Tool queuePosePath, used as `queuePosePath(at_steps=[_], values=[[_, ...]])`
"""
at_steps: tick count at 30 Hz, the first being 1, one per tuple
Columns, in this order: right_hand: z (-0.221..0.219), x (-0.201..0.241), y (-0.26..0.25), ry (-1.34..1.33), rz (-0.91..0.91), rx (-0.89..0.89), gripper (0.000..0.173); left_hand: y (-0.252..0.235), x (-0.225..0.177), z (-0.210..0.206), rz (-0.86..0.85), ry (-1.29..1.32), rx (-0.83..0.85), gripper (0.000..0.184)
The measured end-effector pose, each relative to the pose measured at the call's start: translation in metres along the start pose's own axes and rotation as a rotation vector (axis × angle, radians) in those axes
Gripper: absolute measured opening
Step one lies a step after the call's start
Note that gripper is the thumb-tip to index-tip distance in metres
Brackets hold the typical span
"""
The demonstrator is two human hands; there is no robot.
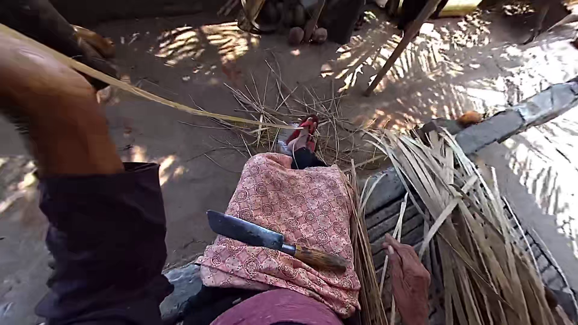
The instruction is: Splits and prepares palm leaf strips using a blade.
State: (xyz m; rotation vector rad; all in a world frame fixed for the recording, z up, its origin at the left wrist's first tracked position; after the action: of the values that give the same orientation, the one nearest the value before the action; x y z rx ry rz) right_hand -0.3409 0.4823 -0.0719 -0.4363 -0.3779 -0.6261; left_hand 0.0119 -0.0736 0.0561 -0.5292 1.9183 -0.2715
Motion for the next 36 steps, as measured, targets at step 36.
queuePosePath(at_steps=[36], values=[[-0.076, 0.075, -0.032, -0.669, 0.107, 0.251, 0.028, 0.4, 0.079, -0.106, 1.321, 0.14, 0.796, 0.046]])
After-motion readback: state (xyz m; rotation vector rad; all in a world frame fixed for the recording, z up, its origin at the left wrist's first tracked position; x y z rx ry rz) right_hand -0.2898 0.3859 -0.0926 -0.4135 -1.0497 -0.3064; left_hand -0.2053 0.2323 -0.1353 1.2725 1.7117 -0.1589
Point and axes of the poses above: each hand's wrist, its own y-axis away from the middle knuckle, its own z-axis out of the back of the hand, x = y × z, the point moved 10 cm from there along -y, towards the middle knuckle, and after that the axes turned 12 degrees about z, right-handed, at the moved point
